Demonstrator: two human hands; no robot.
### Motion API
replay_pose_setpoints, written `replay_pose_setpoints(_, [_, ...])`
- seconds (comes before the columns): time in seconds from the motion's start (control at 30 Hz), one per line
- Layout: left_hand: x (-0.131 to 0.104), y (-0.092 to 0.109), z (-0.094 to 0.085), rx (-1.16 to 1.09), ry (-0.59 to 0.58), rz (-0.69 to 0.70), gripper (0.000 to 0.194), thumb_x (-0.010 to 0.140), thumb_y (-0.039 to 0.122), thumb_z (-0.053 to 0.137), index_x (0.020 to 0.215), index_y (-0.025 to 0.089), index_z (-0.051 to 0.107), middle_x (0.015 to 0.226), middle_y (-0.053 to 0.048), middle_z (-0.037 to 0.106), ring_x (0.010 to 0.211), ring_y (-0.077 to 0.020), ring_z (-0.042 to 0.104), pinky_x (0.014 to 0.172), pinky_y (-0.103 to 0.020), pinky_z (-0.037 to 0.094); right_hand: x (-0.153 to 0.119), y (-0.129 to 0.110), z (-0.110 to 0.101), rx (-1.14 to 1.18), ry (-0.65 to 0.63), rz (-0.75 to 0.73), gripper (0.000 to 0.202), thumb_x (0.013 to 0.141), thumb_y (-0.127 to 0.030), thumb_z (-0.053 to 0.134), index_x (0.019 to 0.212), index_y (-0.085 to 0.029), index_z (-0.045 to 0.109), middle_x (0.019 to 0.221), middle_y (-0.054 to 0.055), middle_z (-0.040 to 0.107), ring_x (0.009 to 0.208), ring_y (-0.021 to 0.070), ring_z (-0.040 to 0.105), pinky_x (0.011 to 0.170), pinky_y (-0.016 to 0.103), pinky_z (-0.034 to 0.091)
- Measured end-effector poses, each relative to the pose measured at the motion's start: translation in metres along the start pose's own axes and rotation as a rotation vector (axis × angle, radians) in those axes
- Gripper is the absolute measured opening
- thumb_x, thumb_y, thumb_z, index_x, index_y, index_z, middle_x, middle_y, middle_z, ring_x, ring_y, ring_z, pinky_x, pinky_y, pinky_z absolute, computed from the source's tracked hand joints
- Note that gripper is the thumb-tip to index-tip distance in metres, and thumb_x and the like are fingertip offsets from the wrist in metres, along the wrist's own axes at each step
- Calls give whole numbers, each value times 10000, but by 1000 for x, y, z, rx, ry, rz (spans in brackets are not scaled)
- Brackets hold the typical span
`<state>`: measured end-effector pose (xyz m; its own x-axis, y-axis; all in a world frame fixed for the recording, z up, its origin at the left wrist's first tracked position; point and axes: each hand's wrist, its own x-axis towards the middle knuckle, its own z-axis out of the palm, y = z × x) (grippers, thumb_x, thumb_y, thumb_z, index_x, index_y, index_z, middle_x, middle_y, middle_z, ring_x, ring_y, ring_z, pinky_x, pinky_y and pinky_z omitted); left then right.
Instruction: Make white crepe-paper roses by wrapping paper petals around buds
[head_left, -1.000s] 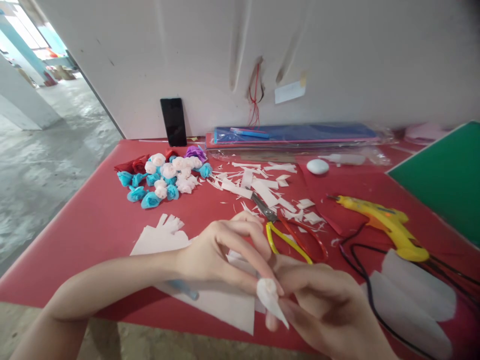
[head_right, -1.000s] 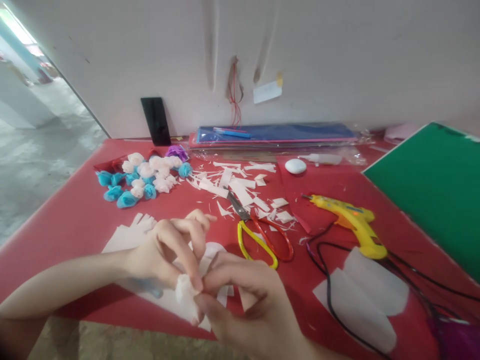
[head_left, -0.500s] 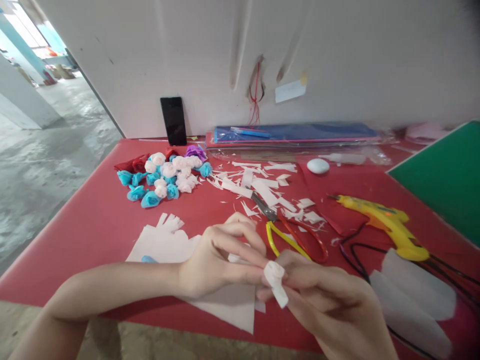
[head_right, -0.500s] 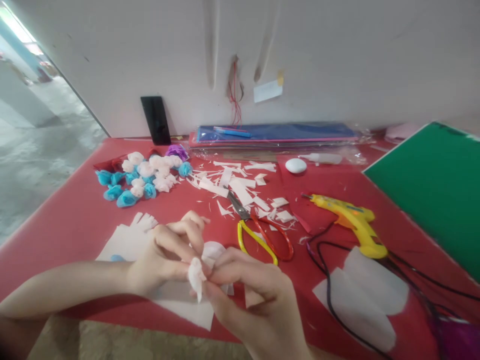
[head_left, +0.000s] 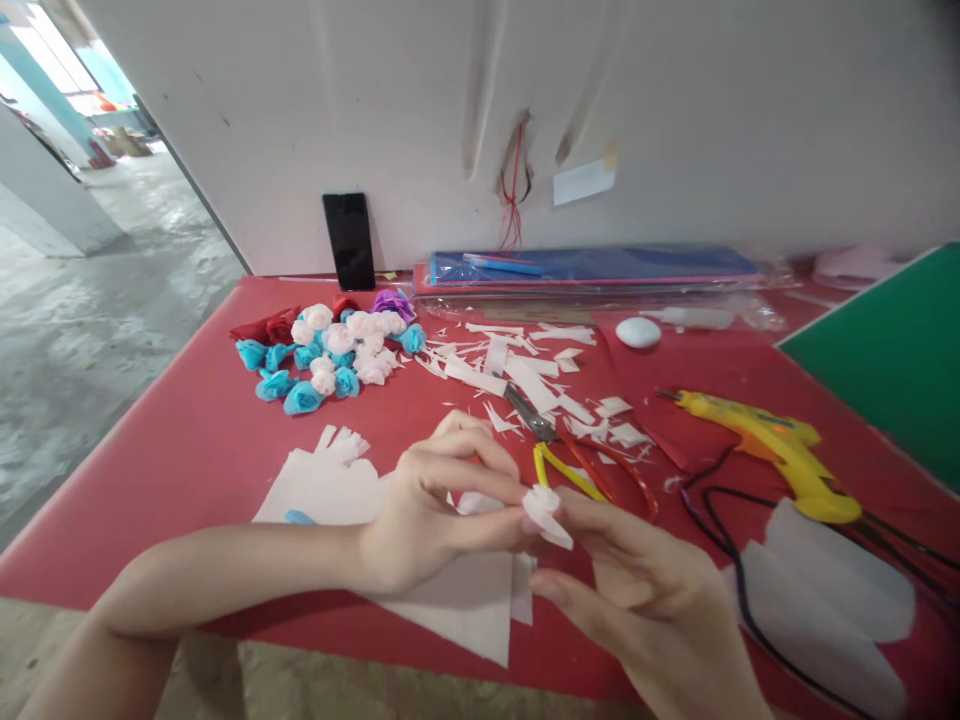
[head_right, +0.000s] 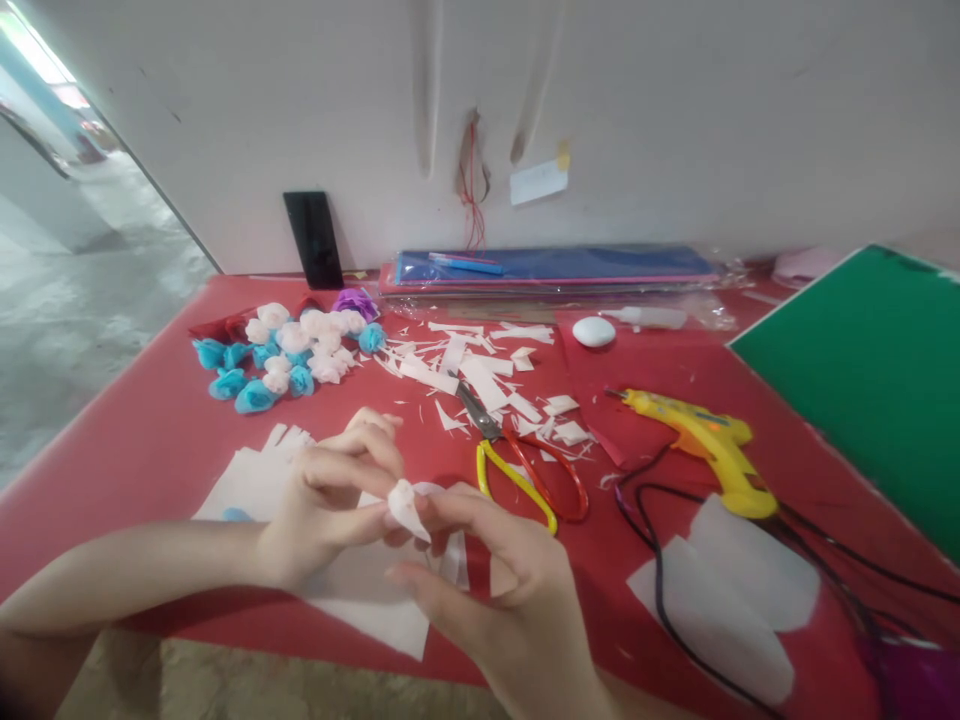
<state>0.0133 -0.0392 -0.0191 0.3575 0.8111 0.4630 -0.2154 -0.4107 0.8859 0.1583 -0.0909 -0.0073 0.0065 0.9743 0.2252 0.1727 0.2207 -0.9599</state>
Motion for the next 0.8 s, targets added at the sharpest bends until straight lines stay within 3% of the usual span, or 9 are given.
replay_pose_setpoints(0.13, [1, -2, 0, 10, -25, 65, 32, 706, 211, 671, 686, 196, 691, 626, 10, 531, 659, -107, 437, 681, -281, 369, 1, -2, 1, 52, 4, -8, 158, 664, -124, 652, 733, -262, 682, 652, -27, 694, 523, 114, 632, 476, 144, 536])
replay_pose_setpoints(0.4, [1, -1, -1, -22, -75, 44, 35, 717, 192, 659, 718, 200, 693, 654, 7, 544, 685, -108, 451, 701, -274, 372, 0, -1, 1, 57, -24, -4, 188, 718, -126, 612, 792, -283, 684, 693, -37, 700, 515, 105, 640, 407, 110, 508])
replay_pose_setpoints(0.6, [-1, 0, -2, -117, -80, -10, 125, 681, 161, 686, 781, 234, 696, 676, 20, 512, 683, -100, 447, 684, -266, 363, 2, -9, 0, -104, 22, -180, 133, 714, -118, 605, 679, -246, 609, 607, -64, 641, 508, 77, 616, 504, 111, 516])
replay_pose_setpoints(0.8, [0, 2, -2, -248, -120, -95, 232, 657, 115, 695, 823, 276, 703, 688, 20, 519, 698, -100, 450, 669, -253, 366, -2, -10, -2, -240, 78, -352, 189, 705, -85, 589, 752, -268, 573, 608, -72, 633, 531, 90, 603, 528, 155, 516])
